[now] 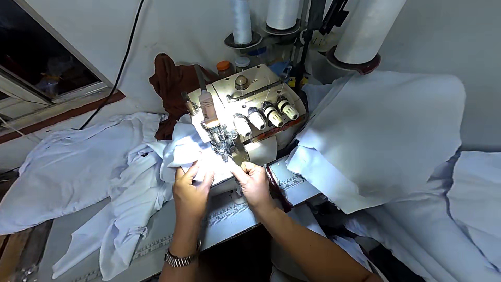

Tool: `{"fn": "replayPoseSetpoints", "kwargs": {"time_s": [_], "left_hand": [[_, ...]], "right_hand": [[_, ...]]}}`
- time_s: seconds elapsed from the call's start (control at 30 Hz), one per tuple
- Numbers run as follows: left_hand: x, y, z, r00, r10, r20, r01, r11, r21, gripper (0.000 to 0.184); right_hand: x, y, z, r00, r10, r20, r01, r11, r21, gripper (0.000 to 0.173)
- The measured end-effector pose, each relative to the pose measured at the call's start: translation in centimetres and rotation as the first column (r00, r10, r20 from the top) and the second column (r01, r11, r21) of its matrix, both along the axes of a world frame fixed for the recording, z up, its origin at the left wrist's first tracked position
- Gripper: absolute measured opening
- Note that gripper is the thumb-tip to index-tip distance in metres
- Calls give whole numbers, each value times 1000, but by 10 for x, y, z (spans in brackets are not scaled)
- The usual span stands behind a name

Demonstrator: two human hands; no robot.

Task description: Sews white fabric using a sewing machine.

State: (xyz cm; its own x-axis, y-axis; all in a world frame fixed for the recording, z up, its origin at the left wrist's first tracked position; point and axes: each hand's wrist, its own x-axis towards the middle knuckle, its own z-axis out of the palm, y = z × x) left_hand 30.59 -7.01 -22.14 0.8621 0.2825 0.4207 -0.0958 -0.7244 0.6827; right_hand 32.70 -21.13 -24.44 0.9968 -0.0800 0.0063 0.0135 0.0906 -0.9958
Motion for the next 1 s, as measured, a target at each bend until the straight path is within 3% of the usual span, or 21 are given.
{"fn": "replayPoseSetpoints", "kwargs": {"time_s": [0.17, 0.3, 0.47, 0.63, 0.83, 1.0], "left_hand": [[39, 25, 10, 999, -29, -44, 28, 999, -21, 39], [53, 41, 13, 996, 84, -30, -85, 996, -31, 38], [15, 50, 8, 971, 209, -115, -210, 978, 2, 37], [-47, 43, -1, 953, 266, -144, -240, 955, 175, 42], [-103, -3, -16, 959, 219, -182, -168, 951, 260, 36], [-119, -62, -41, 984, -10, -175, 66, 946, 317, 26]], "right_hand": [[-2, -4, -6, 998, 51, 26, -53, 995, 79, 49], [-18, -10, -22, 991, 123, 60, -133, 971, 201, 42], [-36, -16, -47, 973, 229, 21, -228, 948, 222, 38], [-47, -15, -48, 954, 294, 60, -301, 934, 193, 33], [-46, -11, -39, 937, 346, 54, -350, 923, 162, 18], [-43, -15, -25, 934, 350, 66, -355, 930, 96, 15]]}}
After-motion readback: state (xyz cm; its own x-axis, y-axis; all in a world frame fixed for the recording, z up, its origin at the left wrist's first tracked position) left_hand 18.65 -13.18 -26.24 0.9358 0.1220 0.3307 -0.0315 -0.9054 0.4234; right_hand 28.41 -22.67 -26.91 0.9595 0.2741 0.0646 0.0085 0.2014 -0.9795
